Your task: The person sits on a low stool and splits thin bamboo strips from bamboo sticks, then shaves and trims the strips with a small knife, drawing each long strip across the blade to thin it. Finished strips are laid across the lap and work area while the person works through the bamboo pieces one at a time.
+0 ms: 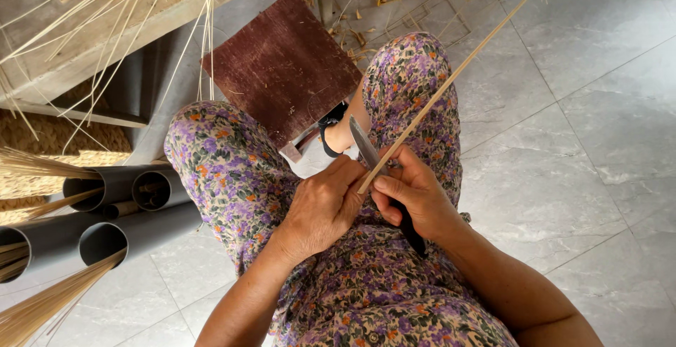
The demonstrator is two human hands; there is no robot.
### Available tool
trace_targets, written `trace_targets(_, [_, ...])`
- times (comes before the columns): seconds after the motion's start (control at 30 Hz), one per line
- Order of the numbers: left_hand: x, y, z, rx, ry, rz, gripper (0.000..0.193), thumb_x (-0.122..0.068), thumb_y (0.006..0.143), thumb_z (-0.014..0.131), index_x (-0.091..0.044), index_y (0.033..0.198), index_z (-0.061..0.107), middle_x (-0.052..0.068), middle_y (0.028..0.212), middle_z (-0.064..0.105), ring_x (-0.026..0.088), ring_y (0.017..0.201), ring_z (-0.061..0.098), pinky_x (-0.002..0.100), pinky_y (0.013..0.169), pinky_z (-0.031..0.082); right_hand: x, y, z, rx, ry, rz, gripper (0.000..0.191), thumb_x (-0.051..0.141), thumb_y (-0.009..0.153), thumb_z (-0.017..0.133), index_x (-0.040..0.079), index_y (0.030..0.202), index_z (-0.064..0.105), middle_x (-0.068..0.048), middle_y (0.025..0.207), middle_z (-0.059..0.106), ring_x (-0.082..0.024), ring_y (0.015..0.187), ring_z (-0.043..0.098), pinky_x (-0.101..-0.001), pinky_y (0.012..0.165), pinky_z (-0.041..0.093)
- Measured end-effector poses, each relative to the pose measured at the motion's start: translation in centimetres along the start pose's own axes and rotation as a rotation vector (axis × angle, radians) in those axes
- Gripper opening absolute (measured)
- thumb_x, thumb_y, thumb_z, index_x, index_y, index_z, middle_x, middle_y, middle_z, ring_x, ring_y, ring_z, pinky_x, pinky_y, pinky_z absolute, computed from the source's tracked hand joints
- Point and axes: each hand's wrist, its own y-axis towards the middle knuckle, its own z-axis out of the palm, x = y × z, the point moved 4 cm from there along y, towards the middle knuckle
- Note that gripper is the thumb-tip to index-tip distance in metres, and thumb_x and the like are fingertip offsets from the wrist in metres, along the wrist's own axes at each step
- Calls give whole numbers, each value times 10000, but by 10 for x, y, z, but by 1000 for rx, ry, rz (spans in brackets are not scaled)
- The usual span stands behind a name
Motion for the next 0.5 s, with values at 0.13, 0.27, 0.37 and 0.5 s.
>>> trace_targets(0.13, [1,-1,2,-52,101,-15,124,-57,946,623,-21,1063,646,151,918,662,352,799,702,438,649,553,3,-2,3,11,-9,22,325,151,1031,585,63,1311,442,-44,682,559,-96,492,479,-244,446,392])
trace_targets(0.27, [11,-3,2,-124,4,-24,123,-12,945,626,-27,1058,673,128,858,695,272,729,732,376,620,576,2,-3,7,6,-10,21,407,151,1018,585,86,1392,440,-36,671,554,-89,491,483,-240,446,401])
trace_targets(0.37, [15,-6,8,-199,-22,30,147,1,956,638,-23,1093,682,116,844,715,229,689,739,335,587,580,-3,-2,8,-21,47,20,394,127,1009,589,77,1377,456,-37,675,559,-93,495,494,-246,443,403])
trace_targets(0.5, [20,-12,16,-251,-34,88,157,-15,981,654,-20,1136,681,120,843,719,220,695,737,325,585,575,-11,2,3,-29,91,-17,300,102,1028,591,39,1302,488,-58,685,583,-101,484,492,-253,428,388])
